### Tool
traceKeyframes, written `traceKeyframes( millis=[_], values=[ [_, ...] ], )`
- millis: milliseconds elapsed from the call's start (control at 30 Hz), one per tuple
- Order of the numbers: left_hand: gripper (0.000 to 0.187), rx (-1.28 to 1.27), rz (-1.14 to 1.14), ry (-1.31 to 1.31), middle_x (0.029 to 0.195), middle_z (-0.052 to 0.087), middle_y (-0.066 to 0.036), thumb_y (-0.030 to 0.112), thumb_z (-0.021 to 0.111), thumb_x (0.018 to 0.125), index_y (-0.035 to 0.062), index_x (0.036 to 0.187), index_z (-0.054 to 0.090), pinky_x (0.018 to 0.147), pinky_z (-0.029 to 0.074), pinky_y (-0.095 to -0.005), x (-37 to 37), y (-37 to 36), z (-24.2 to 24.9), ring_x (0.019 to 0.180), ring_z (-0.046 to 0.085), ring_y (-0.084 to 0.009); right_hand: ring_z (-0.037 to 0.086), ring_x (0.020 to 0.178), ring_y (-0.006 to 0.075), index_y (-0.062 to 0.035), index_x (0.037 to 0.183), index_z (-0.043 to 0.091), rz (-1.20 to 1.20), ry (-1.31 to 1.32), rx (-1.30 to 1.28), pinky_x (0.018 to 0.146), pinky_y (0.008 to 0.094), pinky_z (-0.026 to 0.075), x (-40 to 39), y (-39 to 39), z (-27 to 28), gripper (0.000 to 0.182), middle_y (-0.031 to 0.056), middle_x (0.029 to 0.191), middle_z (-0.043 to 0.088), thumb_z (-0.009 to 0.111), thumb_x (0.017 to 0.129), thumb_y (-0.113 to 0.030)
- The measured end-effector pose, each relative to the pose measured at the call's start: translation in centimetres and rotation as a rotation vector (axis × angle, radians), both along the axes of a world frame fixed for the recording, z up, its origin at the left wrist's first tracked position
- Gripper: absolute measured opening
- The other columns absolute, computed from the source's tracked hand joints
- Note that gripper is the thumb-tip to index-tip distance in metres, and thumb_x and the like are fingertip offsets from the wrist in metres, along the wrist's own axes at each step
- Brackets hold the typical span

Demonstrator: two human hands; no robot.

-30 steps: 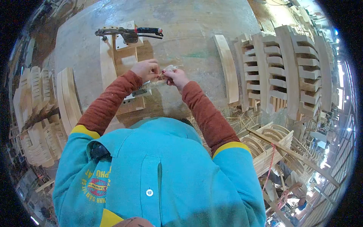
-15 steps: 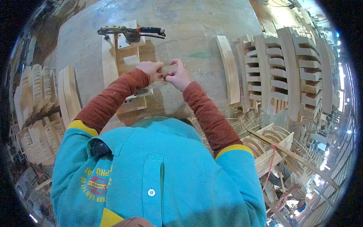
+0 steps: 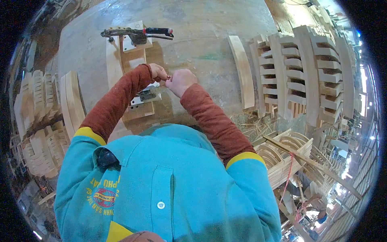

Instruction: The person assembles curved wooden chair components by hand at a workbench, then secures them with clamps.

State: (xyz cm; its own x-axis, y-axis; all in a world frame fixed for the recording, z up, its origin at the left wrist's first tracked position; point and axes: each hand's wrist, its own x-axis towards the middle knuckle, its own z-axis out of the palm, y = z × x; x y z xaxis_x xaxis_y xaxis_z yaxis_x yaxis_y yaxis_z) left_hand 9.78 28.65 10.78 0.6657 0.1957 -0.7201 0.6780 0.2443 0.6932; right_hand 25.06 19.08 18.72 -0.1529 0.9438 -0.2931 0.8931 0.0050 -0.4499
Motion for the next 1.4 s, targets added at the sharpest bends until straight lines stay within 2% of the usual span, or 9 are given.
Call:
traceKeyframes(
  millis=[67, 133, 267, 433, 533, 833, 1067, 1133, 1400],
  values=[
    [0.023, 0.058, 0.054, -0.020, 0.053, 0.045, 0.003, 0.028, 0.067, 0.074, 0.0120, 0.062, 0.056, 0.042, 0.026, -0.0253, -0.1, -0.6, 0.8, 0.047, 0.039, -0.0081, 0.061, 0.059, 0.0258, -0.0049, 0.067, 0.067, 0.048, 0.016, -0.037, 0.059, 0.0357, 0.048, 0.5, 0.7, -0.6, 0.029, 0.0131, 0.063, 0.063, 0.063, 0.070, -0.034],
    [0.029, 0.094, 0.187, -0.047, 0.056, 0.047, 0.002, 0.036, 0.071, 0.069, 0.0108, 0.061, 0.059, 0.045, 0.029, -0.0296, -0.4, -1.4, 0.6, 0.050, 0.039, -0.0111, 0.056, 0.055, 0.0194, -0.0055, 0.066, 0.066, -0.071, 0.251, -0.254, 0.054, 0.0315, 0.045, 1.9, 2.0, -1.7, 0.029, 0.0073, 0.062, 0.060, 0.062, 0.071, -0.034],
    [0.025, -0.113, 0.465, -0.082, 0.056, 0.048, 0.002, 0.028, 0.077, 0.065, 0.0119, 0.070, 0.059, 0.043, 0.029, -0.0269, -0.6, -2.6, 0.6, 0.048, 0.039, -0.0094, 0.046, 0.048, 0.0122, -0.0042, 0.068, 0.064, -0.445, 0.841, -0.813, 0.046, 0.0266, 0.040, 3.4, 2.0, -3.4, 0.032, -0.0001, 0.056, 0.050, 0.063, 0.071, -0.036],
    [0.023, -0.239, 0.555, -0.174, 0.057, 0.049, 0.002, 0.020, 0.077, 0.068, 0.0111, 0.076, 0.057, 0.041, 0.028, -0.0242, -0.5, -3.5, 0.3, 0.045, 0.039, -0.0088, 0.043, 0.052, 0.0067, -0.0096, 0.068, 0.059, -0.247, 0.651, -0.726, 0.047, 0.0227, 0.034, 4.2, 1.1, -2.3, 0.025, -0.0036, 0.059, 0.048, 0.060, 0.077, -0.032],
    [0.016, -0.338, 0.554, -0.193, 0.061, 0.054, 0.002, 0.016, 0.071, 0.075, 0.0079, 0.077, 0.057, 0.045, 0.036, -0.0211, -0.6, -3.3, 1.0, 0.049, 0.046, -0.0076, 0.044, 0.054, 0.0068, -0.0088, 0.067, 0.059, -0.175, 0.661, -0.701, 0.049, 0.0226, 0.036, 4.3, 0.7, -1.8, 0.028, -0.0035, 0.060, 0.049, 0.060, 0.079, -0.034],
    [0.019, 0.004, 0.489, 0.068, 0.067, 0.062, -0.001, 0.023, 0.070, 0.076, 0.0072, 0.077, 0.061, 0.044, 0.039, -0.0244, 0.5, -2.8, -2.4, 0.048, 0.047, -0.0100, 0.051, 0.053, 0.0085, -0.0045, 0.068, 0.058, -0.081, 0.524, -0.644, 0.048, 0.0242, 0.043, 4.4, -1.1, 0.1, 0.028, 0.0000, 0.061, 0.054, 0.059, 0.081, -0.030],
    [0.018, -0.283, 0.618, -0.315, 0.063, 0.058, -0.001, 0.019, 0.062, 0.082, 0.0074, 0.070, 0.056, 0.044, 0.038, -0.0238, 0.0, -3.5, -2.8, 0.048, 0.048, -0.0106, 0.052, 0.051, 0.0086, -0.0026, 0.078, 0.057, -0.166, 0.718, -0.563, 0.047, 0.0242, 0.043, 5.0, -2.5, 1.4, 0.022, 0.0014, 0.060, 0.057, 0.058, 0.083, -0.024],
    [0.018, -0.282, 0.626, -0.325, 0.062, 0.057, 0.000, 0.017, 0.061, 0.083, 0.0082, 0.069, 0.055, 0.044, 0.037, -0.0235, 0.4, -3.5, -2.5, 0.047, 0.048, -0.0109, 0.053, 0.050, 0.0106, -0.0028, 0.079, 0.058, -0.097, 0.606, -0.551, 0.048, 0.0260, 0.044, 5.0, -2.7, 0.8, 0.024, 0.0027, 0.059, 0.058, 0.057, 0.084, -0.026],
    [0.026, -0.052, 0.193, -0.128, 0.063, 0.058, -0.002, 0.029, 0.055, 0.086, 0.0096, 0.070, 0.059, 0.046, 0.038, -0.0279, 1.3, -2.0, -5.6, 0.048, 0.046, -0.0102, 0.057, 0.053, 0.0190, -0.0076, 0.081, 0.063, 0.084, 0.314, -0.370, 0.055, 0.0316, 0.045, 4.9, -3.3, 1.7, 0.024, 0.0080, 0.061, 0.059, 0.054, 0.084, -0.030]
  ],
)
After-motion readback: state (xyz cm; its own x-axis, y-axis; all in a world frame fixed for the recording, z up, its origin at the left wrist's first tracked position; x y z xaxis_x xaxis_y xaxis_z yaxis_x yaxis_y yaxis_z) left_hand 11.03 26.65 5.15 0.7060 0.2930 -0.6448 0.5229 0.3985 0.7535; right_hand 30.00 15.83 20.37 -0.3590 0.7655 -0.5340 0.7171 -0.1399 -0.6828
